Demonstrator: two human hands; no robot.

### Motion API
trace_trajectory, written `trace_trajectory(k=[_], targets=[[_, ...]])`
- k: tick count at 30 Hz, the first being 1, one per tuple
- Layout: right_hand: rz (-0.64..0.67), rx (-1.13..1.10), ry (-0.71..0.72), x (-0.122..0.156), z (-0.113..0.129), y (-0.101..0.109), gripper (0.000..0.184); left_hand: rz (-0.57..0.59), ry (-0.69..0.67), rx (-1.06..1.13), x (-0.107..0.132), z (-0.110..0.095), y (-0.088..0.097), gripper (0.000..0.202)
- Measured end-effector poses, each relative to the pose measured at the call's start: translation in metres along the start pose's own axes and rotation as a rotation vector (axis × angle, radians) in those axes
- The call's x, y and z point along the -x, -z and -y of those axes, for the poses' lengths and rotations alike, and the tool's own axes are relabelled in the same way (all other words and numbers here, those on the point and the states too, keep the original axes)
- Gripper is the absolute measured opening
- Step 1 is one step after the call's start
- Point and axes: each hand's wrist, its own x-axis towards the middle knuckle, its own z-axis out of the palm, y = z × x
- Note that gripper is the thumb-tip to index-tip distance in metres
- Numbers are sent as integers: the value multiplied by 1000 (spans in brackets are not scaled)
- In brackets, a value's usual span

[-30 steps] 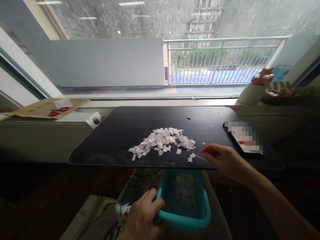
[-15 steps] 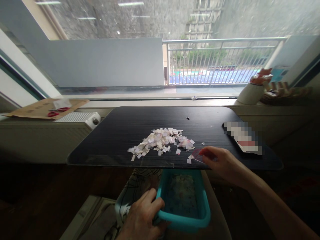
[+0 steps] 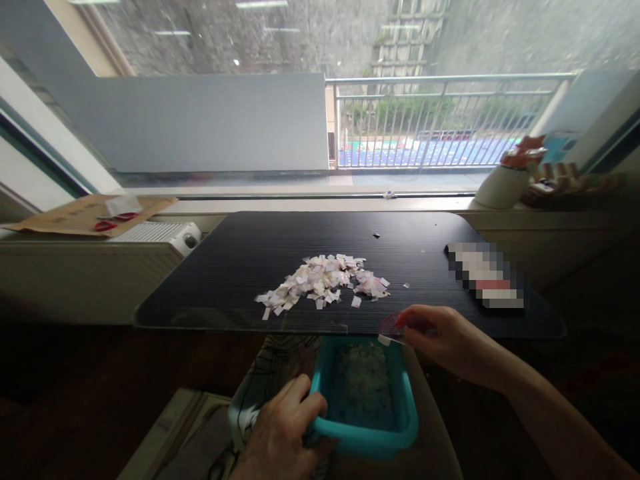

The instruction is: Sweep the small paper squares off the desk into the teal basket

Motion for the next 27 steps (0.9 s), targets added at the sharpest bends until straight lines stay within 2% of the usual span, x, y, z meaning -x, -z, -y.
trace_trajectory(k=[3, 7, 13, 15, 19, 27], targets=[[-51, 8, -9, 1, -3, 2, 19, -1, -4, 4, 0, 0, 0, 21], [-50, 3, 11, -2, -1, -1, 19, 10, 15, 1, 0, -2, 1, 20], [-202, 126, 110, -30, 12, -10, 23, 27, 35, -35, -1, -6, 2, 18], [-195, 180, 133, -37, 14, -10, 23, 20, 45, -35, 0, -5, 2, 17], [-100, 240, 111, -35, 13, -4, 21, -2, 32, -30, 2, -1, 1, 17], [-116, 238, 49, -32, 4, 1, 19, 8, 8, -26, 0, 1, -2, 21]])
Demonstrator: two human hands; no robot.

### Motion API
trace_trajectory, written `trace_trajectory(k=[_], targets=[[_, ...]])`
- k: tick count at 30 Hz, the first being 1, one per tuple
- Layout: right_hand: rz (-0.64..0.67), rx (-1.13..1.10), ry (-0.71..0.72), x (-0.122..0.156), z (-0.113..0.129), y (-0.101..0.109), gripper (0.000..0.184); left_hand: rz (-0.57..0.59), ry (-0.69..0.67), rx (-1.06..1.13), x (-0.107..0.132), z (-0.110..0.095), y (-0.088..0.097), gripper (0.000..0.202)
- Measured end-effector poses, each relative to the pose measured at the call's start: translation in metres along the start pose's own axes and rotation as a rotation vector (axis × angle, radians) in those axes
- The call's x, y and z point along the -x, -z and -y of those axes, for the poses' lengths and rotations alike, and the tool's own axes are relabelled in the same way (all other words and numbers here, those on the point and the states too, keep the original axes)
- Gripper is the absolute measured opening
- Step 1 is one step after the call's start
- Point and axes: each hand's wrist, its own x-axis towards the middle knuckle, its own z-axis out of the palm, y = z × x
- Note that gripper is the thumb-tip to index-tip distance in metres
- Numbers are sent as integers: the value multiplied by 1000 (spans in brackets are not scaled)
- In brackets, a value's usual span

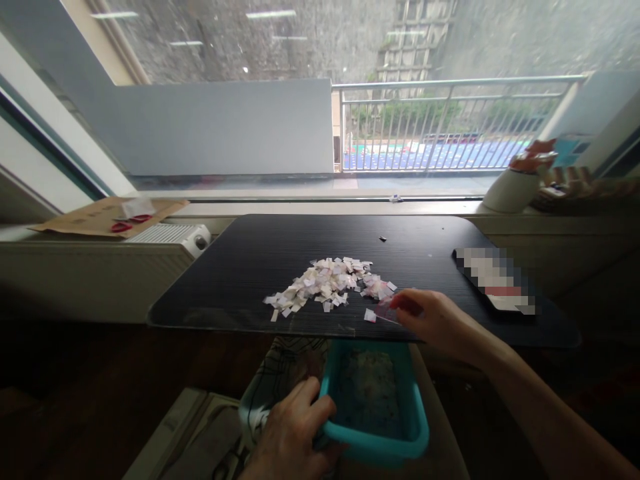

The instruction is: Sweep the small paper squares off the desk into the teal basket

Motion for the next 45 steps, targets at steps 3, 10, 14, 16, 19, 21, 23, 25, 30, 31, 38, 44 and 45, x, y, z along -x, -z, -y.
trace_trajectory(k=[3, 10, 14, 16, 19, 21, 23, 25, 30, 31, 38, 44, 45], targets=[[-68, -6, -52, 1, -12, 4, 26, -5, 8, 8, 0, -2, 1, 20], [-61, -135, -68, 4, -20, 6, 26, 19, 19, 14, -2, -2, 0, 20], [-33, -57, -48, 5, -9, 0, 19, 31, 24, 4, -2, -3, 2, 19], [22, -74, -30, 5, -5, -2, 18, 30, 26, -5, -2, -4, 2, 19], [38, -91, 7, 4, 1, -4, 20, 24, 21, -12, -2, -5, 3, 21], [11, -58, 30, 4, 6, -4, 22, 24, 18, -3, -2, -6, 4, 22], [15, -32, 51, 5, 11, -3, 22, 14, 16, 18, -2, -6, 6, 20], [62, -16, 65, 8, 13, 1, 20, -6, 19, 39, -2, -5, 7, 20], [74, 19, 57, 14, 7, 9, 20, -39, 17, 61, -2, -4, 8, 19], [38, 30, 59, 14, 6, 9, 21, -38, 23, 62, -2, -4, 8, 19], [137, -55, 181, 28, 13, 6, 21, -21, 20, 61, -2, -4, 10, 16], [5, 10, 172, 30, 8, 5, 19, -13, 37, 46, -1, -5, 9, 22], [22, 9, 178, 29, 7, 5, 20, -11, 31, 47, -1, -4, 9, 22]])
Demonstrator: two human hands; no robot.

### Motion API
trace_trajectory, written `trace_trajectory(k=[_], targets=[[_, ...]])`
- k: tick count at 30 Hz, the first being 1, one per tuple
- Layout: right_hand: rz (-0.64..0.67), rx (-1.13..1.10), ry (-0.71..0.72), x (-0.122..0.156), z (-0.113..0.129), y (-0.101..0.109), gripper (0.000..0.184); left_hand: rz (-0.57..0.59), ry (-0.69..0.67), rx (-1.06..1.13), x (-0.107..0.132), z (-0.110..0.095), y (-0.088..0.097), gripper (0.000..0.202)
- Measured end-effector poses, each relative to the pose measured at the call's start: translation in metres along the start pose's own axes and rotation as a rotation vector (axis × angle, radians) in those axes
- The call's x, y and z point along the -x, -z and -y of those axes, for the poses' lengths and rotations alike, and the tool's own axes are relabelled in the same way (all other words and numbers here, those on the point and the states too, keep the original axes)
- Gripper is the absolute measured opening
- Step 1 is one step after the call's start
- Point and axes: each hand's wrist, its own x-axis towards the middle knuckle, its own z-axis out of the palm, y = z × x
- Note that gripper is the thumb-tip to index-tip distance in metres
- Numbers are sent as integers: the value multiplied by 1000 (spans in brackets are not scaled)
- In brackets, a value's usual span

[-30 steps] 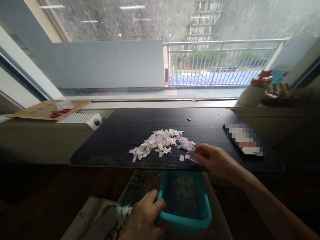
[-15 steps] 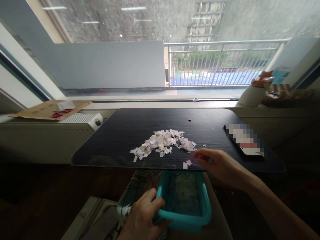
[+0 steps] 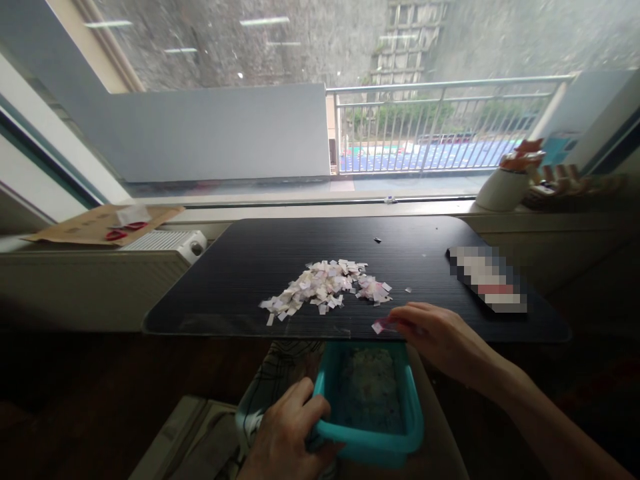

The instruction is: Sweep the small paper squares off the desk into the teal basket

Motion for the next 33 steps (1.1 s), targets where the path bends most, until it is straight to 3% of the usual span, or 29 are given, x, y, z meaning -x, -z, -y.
trace_trajectory(k=[3, 7, 11, 17, 23, 28, 33], targets=[[75, -44, 15, 2, -1, 1, 20, 2, -11, -5, -1, 1, -1, 20], [15, -36, -4, 4, -2, 5, 20, 13, 10, -27, -2, -1, 1, 22], [47, -27, -14, 1, -2, 8, 19, 42, 23, -33, -4, -2, 2, 21], [-145, 159, -138, -17, -15, 2, 23, 70, 35, -40, -8, 0, 1, 22], [-47, 145, -88, -18, -14, -2, 21, 80, 48, -45, -7, 0, -1, 22], [-131, 169, -132, -20, -12, -2, 23, 93, 31, -61, -8, 0, -5, 24], [-94, 116, -80, -24, -7, -6, 24, 95, 39, -67, -13, -3, -5, 23]])
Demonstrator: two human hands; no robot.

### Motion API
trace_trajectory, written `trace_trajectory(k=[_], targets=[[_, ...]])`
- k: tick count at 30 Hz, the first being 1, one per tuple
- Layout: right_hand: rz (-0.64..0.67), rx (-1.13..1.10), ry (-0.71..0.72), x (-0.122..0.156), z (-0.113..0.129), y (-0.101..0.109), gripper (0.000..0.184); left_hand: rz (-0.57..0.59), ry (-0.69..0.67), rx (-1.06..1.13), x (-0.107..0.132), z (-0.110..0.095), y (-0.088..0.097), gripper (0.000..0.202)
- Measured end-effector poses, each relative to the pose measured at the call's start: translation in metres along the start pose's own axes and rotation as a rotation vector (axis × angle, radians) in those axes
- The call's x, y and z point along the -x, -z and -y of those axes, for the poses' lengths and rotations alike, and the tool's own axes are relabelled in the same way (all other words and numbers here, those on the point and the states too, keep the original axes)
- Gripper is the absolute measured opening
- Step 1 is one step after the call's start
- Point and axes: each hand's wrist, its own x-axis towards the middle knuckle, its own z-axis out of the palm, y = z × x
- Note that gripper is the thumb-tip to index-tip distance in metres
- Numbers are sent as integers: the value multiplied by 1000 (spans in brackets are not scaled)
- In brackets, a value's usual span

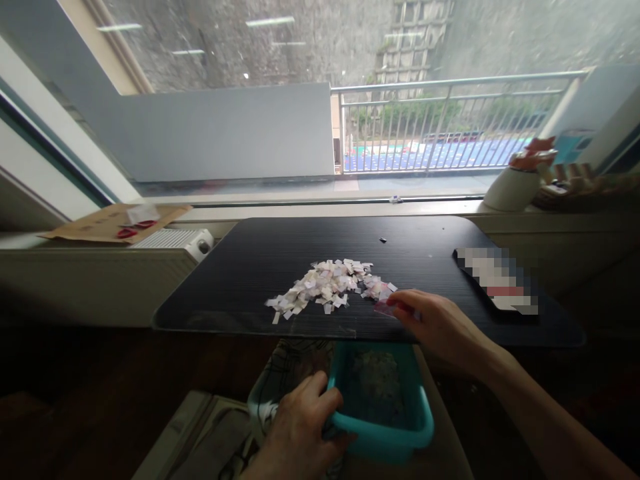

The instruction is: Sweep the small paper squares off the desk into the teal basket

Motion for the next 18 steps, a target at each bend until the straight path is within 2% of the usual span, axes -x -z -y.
trace_trajectory(k=[4, 10, 15, 18], targets=[[-36, -33, 32, -11, 12, -2, 26, 63, 6, -39, -5, -6, 3, 20], [37, -61, 55, -37, 33, -16, 25, 170, 31, -63, -6, -8, 4, 20], [117, -30, 51, -34, 33, -12, 24, 171, 42, -58, -2, -7, 4, 19], [108, -43, 25, -28, 31, -7, 24, 186, 34, -65, -2, -9, 3, 18]])
